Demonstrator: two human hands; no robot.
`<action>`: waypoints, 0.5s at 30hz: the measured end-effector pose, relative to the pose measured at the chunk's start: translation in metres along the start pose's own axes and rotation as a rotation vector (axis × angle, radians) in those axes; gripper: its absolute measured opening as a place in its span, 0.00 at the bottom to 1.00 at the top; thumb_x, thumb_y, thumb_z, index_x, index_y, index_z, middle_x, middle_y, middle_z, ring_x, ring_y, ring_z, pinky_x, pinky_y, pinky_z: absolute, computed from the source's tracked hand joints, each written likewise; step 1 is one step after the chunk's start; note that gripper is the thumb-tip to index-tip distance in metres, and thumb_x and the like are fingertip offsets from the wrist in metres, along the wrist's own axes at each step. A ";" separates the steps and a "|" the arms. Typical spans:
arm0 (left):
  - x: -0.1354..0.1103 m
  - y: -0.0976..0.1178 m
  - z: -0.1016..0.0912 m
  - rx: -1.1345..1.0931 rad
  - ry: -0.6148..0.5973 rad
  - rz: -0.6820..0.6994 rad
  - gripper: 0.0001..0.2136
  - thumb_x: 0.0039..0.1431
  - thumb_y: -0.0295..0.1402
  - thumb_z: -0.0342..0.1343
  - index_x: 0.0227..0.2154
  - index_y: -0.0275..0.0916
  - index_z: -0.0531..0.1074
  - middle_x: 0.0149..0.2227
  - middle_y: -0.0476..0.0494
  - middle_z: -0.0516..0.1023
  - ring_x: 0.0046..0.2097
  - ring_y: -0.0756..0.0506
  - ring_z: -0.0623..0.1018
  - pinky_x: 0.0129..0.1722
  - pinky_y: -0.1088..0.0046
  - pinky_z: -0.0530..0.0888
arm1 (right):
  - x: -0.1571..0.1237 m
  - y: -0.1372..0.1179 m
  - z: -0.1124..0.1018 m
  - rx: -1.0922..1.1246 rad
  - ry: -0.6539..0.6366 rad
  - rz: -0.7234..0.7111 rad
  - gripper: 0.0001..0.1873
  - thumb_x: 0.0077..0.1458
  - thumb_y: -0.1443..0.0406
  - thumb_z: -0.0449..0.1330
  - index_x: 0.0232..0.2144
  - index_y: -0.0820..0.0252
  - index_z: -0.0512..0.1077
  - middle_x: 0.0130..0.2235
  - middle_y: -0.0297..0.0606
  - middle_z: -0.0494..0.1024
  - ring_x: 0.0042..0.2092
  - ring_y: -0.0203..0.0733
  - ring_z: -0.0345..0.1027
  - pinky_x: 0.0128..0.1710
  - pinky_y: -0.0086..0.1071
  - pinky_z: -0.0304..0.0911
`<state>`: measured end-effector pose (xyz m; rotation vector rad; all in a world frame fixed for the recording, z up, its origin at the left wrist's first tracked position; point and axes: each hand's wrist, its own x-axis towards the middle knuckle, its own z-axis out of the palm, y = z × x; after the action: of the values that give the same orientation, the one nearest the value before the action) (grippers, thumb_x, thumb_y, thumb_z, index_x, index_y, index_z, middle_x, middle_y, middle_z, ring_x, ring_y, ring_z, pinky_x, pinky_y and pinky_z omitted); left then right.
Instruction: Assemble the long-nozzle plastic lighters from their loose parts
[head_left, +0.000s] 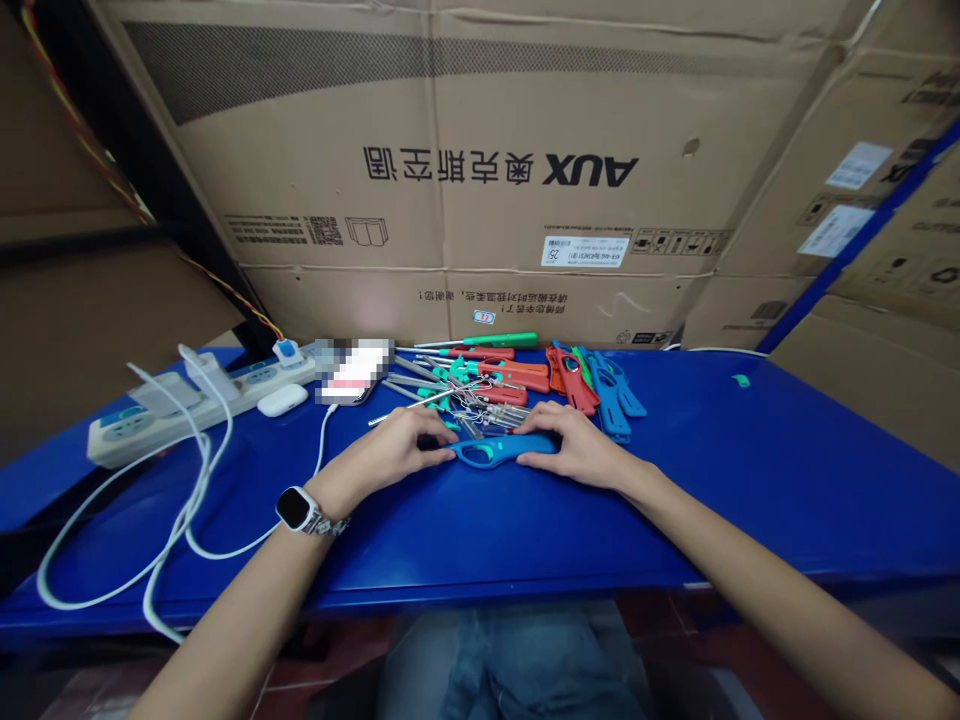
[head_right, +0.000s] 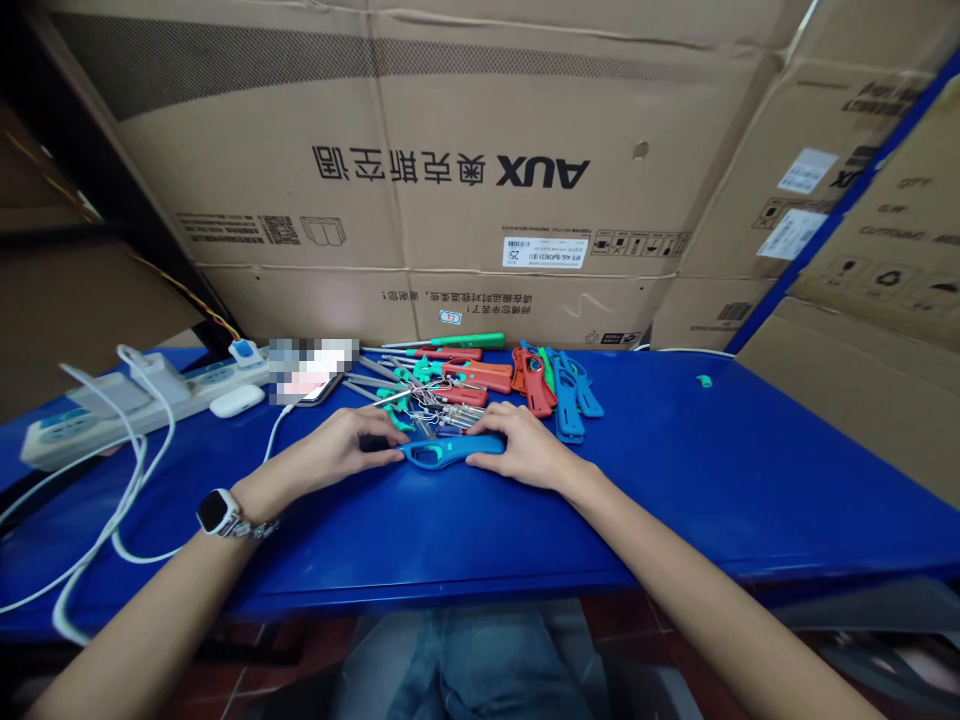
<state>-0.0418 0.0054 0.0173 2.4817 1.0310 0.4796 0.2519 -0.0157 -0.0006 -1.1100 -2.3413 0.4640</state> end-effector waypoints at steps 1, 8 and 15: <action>0.000 0.000 0.000 0.004 0.002 0.006 0.09 0.60 0.38 0.60 0.38 0.40 0.81 0.38 0.43 0.80 0.39 0.44 0.77 0.42 0.69 0.72 | 0.000 0.000 0.000 0.011 0.000 0.003 0.15 0.53 0.59 0.68 0.42 0.58 0.76 0.44 0.42 0.77 0.47 0.47 0.68 0.49 0.44 0.63; -0.002 0.000 -0.001 -0.045 -0.019 -0.002 0.09 0.60 0.37 0.59 0.38 0.40 0.81 0.37 0.44 0.81 0.37 0.46 0.77 0.39 0.71 0.72 | 0.001 -0.004 0.001 0.077 -0.023 0.007 0.15 0.53 0.60 0.68 0.43 0.59 0.77 0.42 0.40 0.77 0.46 0.45 0.70 0.49 0.41 0.65; -0.004 -0.001 -0.004 -0.092 -0.003 -0.056 0.10 0.58 0.38 0.60 0.38 0.39 0.81 0.36 0.44 0.81 0.37 0.46 0.77 0.39 0.71 0.72 | 0.002 -0.006 0.002 0.078 -0.027 0.001 0.15 0.54 0.59 0.67 0.42 0.59 0.77 0.42 0.40 0.77 0.45 0.45 0.69 0.49 0.42 0.65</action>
<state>-0.0466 0.0040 0.0198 2.3660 1.0510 0.4948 0.2458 -0.0183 0.0017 -1.0744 -2.3253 0.5695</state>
